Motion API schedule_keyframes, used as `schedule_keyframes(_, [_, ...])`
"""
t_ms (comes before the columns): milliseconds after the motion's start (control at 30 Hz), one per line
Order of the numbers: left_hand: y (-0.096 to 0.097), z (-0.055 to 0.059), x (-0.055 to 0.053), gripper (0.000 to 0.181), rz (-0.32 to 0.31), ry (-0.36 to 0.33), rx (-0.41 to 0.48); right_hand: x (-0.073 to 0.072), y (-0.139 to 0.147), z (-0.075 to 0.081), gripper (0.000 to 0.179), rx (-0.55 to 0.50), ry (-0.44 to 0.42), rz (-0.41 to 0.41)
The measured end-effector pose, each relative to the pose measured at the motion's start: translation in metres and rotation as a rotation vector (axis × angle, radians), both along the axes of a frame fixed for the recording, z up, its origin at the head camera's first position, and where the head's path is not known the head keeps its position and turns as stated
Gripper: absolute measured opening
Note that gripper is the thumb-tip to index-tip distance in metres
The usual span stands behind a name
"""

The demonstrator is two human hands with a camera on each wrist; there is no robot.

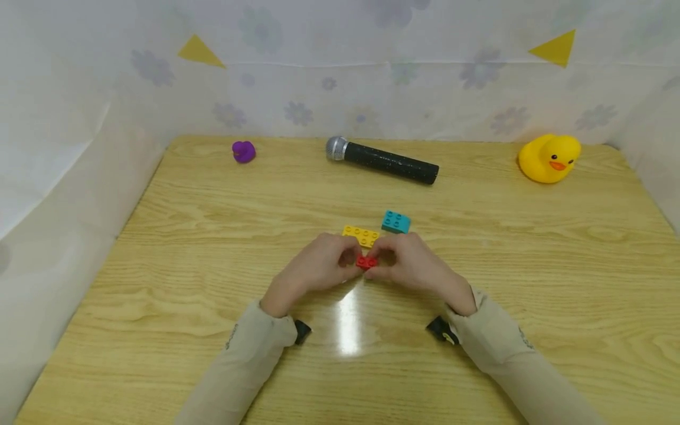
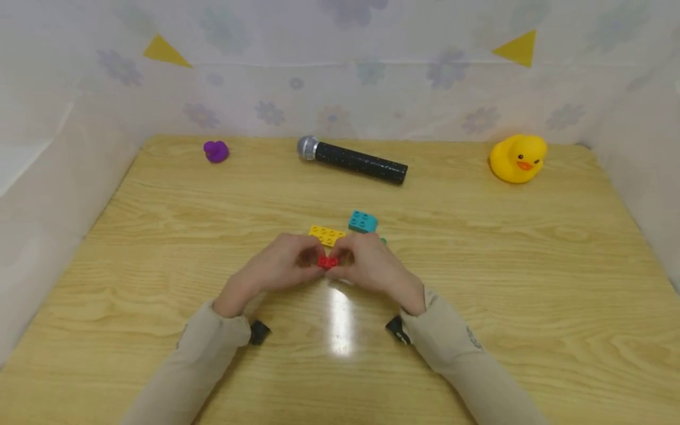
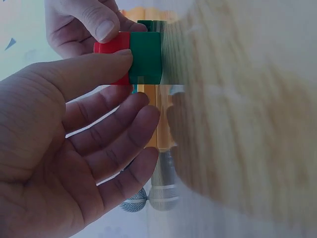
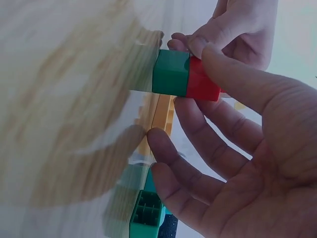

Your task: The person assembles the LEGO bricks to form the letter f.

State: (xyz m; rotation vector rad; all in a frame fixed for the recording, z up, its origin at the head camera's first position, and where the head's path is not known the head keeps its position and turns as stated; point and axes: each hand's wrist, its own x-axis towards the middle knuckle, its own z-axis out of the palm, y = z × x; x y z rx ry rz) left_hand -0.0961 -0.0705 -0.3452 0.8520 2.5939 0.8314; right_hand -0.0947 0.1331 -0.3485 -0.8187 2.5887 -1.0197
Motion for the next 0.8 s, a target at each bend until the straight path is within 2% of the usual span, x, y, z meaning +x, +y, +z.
schedule_keyframes(200, [-0.001, -0.0027, -0.0016, 0.016, 0.019, 0.0, -0.007, 0.001, -0.0003, 0.0012, 0.028, 0.016, -0.024, -0.013])
schedule_keyframes(467, [-0.0014, -0.0037, -0.002, 0.021, 0.017, -0.014, -0.011, 0.0003, 0.0003, 0.0022, 0.029, -0.007, -0.076, -0.012])
schedule_keyframes(800, [-0.0012, -0.0022, -0.0022, 0.025, 0.007, -0.035, -0.015, 0.0023, -0.0022, 0.005, 0.03, -0.02, -0.126, -0.057])
